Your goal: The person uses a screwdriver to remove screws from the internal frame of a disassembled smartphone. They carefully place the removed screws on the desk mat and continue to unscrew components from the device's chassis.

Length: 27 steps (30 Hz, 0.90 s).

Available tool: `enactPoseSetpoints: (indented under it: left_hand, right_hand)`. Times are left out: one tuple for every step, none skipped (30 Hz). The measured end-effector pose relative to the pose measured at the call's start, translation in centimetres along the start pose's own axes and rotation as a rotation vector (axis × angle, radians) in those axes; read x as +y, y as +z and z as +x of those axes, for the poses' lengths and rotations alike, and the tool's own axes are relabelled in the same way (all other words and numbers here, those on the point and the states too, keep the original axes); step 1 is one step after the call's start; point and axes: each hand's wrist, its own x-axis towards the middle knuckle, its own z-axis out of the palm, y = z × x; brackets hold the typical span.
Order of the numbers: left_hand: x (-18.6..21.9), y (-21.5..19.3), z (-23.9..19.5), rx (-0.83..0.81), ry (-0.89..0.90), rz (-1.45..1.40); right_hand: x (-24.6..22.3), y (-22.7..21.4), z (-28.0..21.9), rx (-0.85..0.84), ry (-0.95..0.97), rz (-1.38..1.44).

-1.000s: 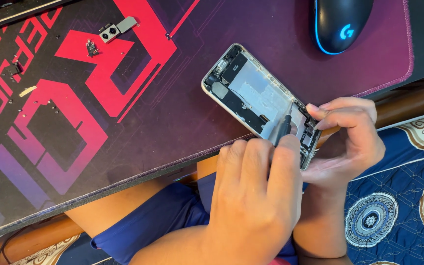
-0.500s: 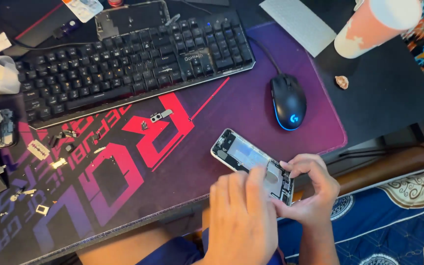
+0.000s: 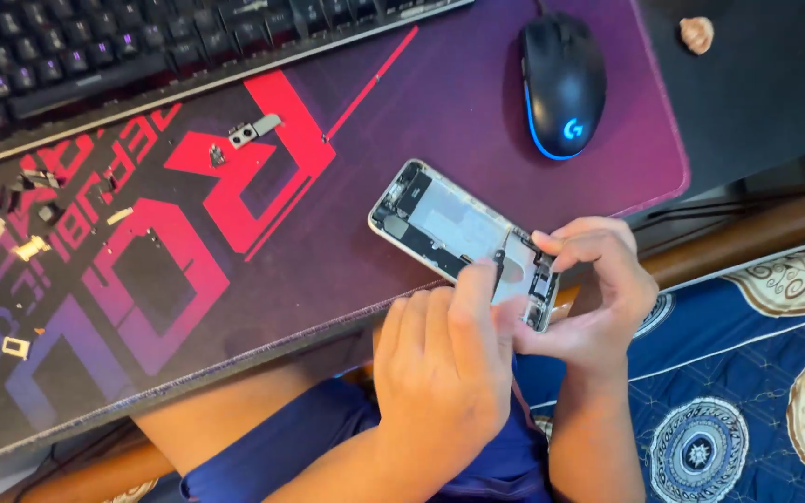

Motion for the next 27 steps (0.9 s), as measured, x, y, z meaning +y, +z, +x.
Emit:
enactPoseSetpoints:
  left_hand:
    - [0.0, 0.2, -0.2, 0.036, -0.011, 0.058]
    - [0.1, 0.0, -0.4, 0.029, -0.014, 0.061]
    - [0.1, -0.1, -0.6, -0.009, -0.025, 0.008]
    - [0.2, -0.3, -0.8, -0.046, -0.036, -0.047]
    - [0.2, -0.1, -0.7, -0.052, -0.040, -0.046]
    - [0.2, 0.1, -0.5, -0.020, 0.005, -0.044]
    - [0.2, 0.1, -0.4, 0.013, 0.050, -0.043]
    - [0.2, 0.3, -0.6, 0.012, 0.046, -0.037]
    - [0.2, 0.5, -0.9, 0.044, 0.008, 0.000]
    - [0.2, 0.7, -1.1, 0.076, -0.028, 0.033]
    - [0.2, 0.5, -1.1, 0.073, -0.029, 0.035]
    - [0.2, 0.2, -1.1, 0.028, -0.027, 0.007]
    - [0.2, 0.0, -1.1, -0.017, -0.025, -0.020]
    - [0.1, 0.2, -1.0, -0.019, -0.025, -0.022]
    - [0.0, 0.3, -0.9, 0.000, 0.006, -0.031]
    - [-0.1, 0.3, -0.8, 0.022, 0.035, -0.035]
    - [-0.1, 0.5, -0.9, 0.022, 0.032, -0.032]
    - [-0.1, 0.6, -1.1, 0.038, 0.007, 0.086]
    - [-0.1, 0.7, -1.2, 0.053, -0.019, 0.204]
    - [0.0, 0.7, -1.4, 0.050, -0.018, 0.201]
    - [0.0, 0.7, -1.5, 0.040, -0.041, 0.202]
    - [0.1, 0.7, -1.6, 0.031, -0.066, 0.204]
    - [0.0, 0.6, -1.7, 0.031, -0.066, 0.202]
    - [-0.1, 0.4, -1.8, 0.009, -0.051, 0.175]
    - [-0.2, 0.2, -1.9, -0.013, -0.036, 0.149]
    - [-0.2, -0.1, -1.8, -0.011, -0.038, 0.152]
    - [-0.3, -0.3, -1.7, 0.011, -0.004, 0.147]
  right_hand:
    - [-0.2, 0.1, 0.0, 0.011, 0.015, -0.015]
    - [-0.1, 0.0, 0.0, 0.007, 0.022, -0.012]
    - [0.1, -0.1, 0.0, -0.003, 0.004, 0.001]
    - [0.2, -0.2, 0.0, -0.013, -0.014, 0.013]
    - [0.2, -0.2, -0.1, -0.017, -0.008, 0.014]
    - [0.2, -0.2, 0.0, -0.018, -0.007, 0.000]
    - [0.1, -0.2, 0.0, -0.019, -0.007, -0.015]
    - [0.1, -0.1, -0.1, -0.024, -0.007, -0.010]
    - [0.1, 0.0, -0.2, -0.007, -0.003, 0.003]
    - [0.1, 0.1, -0.3, 0.011, 0.002, 0.012]
    - [0.1, 0.2, -0.2, 0.010, 0.005, 0.014]
    - [0.0, 0.2, -0.2, 0.011, 0.001, 0.021]
    - [-0.1, 0.2, -0.2, 0.012, -0.003, 0.029]
    - [0.0, 0.0, -0.1, 0.012, -0.001, 0.027]
    - [0.0, -0.1, -0.1, -0.003, -0.014, 0.013]
    - [0.0, -0.1, 0.0, -0.020, -0.030, 0.003]
    - [0.1, 0.0, 0.0, -0.022, -0.030, 0.007]
    - [0.1, 0.1, -0.1, -0.011, -0.045, -0.025]
    - [0.2, 0.1, -0.2, 0.000, -0.059, -0.056]
    - [0.1, 0.1, -0.2, 0.001, -0.057, -0.059]
    - [0.0, 0.1, -0.1, -0.003, -0.046, -0.043]
    - [0.0, 0.1, -0.1, -0.009, -0.037, -0.026]
    - [-0.1, 0.0, -0.1, -0.009, -0.037, -0.028]
    - [-0.1, 0.0, 0.0, -0.012, -0.060, -0.044]
    - [-0.2, 0.1, 0.1, -0.015, -0.083, -0.060]
    - [-0.3, 0.1, 0.1, -0.017, -0.085, -0.056]
    - [-0.4, 0.1, 0.1, -0.015, -0.079, -0.064]
